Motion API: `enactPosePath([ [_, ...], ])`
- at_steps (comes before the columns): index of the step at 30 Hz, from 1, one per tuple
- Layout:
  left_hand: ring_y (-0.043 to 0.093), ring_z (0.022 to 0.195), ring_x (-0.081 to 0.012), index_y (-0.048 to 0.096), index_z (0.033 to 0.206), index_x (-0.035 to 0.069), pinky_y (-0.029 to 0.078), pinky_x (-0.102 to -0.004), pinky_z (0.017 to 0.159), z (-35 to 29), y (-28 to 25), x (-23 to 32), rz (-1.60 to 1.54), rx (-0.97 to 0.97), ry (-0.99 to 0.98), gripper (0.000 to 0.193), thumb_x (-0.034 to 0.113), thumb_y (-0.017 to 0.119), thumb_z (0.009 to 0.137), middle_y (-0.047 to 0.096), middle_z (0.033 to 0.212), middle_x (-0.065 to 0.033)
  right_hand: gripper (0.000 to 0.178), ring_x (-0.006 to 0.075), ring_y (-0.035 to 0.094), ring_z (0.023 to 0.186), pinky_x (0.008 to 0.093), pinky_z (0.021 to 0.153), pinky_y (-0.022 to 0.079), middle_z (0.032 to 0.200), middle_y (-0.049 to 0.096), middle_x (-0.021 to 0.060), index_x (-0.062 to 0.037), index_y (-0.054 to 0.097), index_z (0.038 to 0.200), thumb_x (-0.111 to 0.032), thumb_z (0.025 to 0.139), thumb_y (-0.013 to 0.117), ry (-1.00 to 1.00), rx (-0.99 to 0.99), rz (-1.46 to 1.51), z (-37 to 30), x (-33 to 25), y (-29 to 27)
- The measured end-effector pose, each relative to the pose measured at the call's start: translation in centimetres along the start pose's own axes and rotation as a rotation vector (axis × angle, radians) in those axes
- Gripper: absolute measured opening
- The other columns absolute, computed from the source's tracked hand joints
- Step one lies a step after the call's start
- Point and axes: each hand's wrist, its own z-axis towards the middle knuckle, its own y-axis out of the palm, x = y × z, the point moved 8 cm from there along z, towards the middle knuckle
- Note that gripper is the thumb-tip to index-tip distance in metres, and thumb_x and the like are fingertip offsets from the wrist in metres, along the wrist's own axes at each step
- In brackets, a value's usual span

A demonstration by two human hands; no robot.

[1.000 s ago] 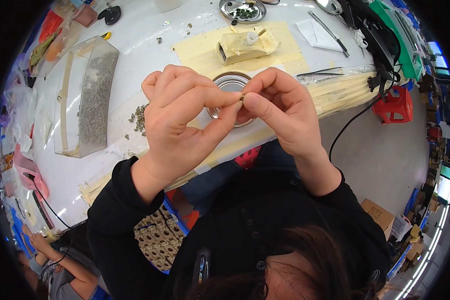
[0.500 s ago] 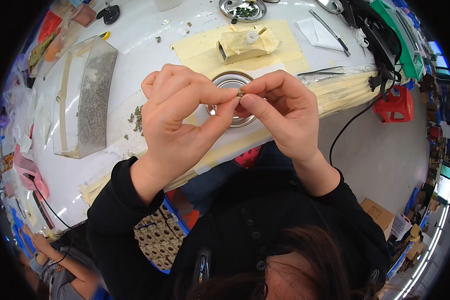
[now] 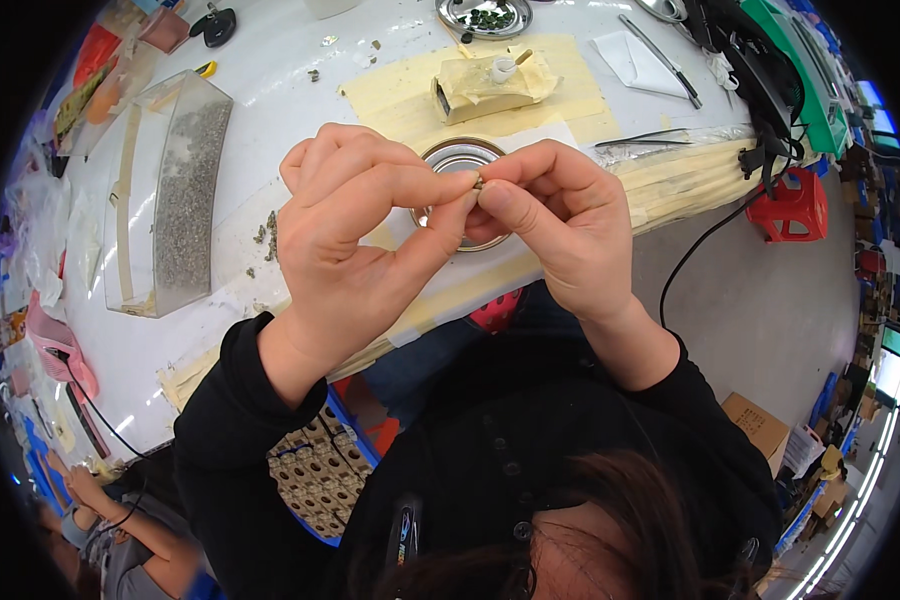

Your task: Assembling very small toy components into a metal dish at a workshop bench.

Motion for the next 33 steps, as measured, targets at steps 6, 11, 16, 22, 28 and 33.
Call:
enactPosePath([
  [6,0.056,0.075,-0.0155,0.073,0.081,0.013,0.034,-0.0293,0.077,0.0,0.0,-0.1,0.008,-0.007,-0.009,0.017,0.004,0.078,0.068,0.063,0.075,0.0021,0.014,0.0156,0.07,0.083,0.0263,0.073,0.06,0.09,0.07,0.0116,0.0057,0.063,0.1,-0.003,0.091,0.067,-0.022,0.003,-0.001,0.1,0.0,-0.1],
  [11,0.057,0.076,-0.0155,0.073,0.081,0.013,0.034,-0.0293,0.077,-0.1,0.0,-0.2,0.015,0.002,-0.026,0.017,0.005,0.078,0.068,0.063,0.074,0.002,0.014,0.013,0.069,0.08,0.0248,0.074,0.058,0.09,0.07,0.0102,0.006,0.064,0.101,-0.003,0.09,0.067,-0.04,0.021,-0.019,0.1,0.1,-0.4],
  [16,0.056,0.077,-0.0147,0.071,0.079,0.013,0.033,-0.0313,0.079,0.1,0.1,-1.9,0.037,-0.005,-0.18,0.011,0.007,0.077,0.071,0.064,0.075,0.0032,0.009,0.0128,0.065,0.073,0.0253,0.066,0.053,0.086,0.069,0.0067,0.0008,0.068,0.091,-0.003,0.084,0.072,-0.321,0.136,-0.609,0.3,-2.8,-2.9],
  [22,0.053,0.079,-0.0151,0.07,0.078,0.014,0.027,-0.0387,0.084,-0.3,1.5,-1.5,0.238,-0.19,-0.137,0.008,0.009,0.074,0.073,0.06,0.071,0.0061,0.01,0.0226,0.055,0.076,0.0339,0.068,0.046,0.076,0.059,0.0031,-0.0079,0.07,0.08,-0.007,0.073,0.076,-0.627,0.019,-1.23,0.0,-3.7,-0.4],
  [28,0.051,0.079,-0.0173,0.07,0.08,0.015,0.027,-0.0403,0.082,-0.8,2.1,-1.3,0.348,-0.27,-0.109,0.008,0.011,0.074,0.073,0.059,0.073,0.0052,0.009,0.0215,0.051,0.082,0.034,0.076,0.041,0.079,0.055,0.0007,-0.0101,0.068,0.08,-0.011,0.074,0.075,-0.6,-0.063,-1.328,0.5,-2.5,0.8],
  [33,0.051,0.079,-0.0162,0.072,0.083,0.015,0.026,-0.0383,0.082,-0.5,1.7,-1.0,0.305,-0.206,-0.086,0.011,0.014,0.076,0.073,0.059,0.075,0.0056,0.01,0.0217,0.051,0.081,0.034,0.074,0.041,0.077,0.055,0.0007,-0.0089,0.069,0.081,-0.01,0.074,0.075,-0.582,-0.057,-1.319,0.7,-2.6,0.8],
])
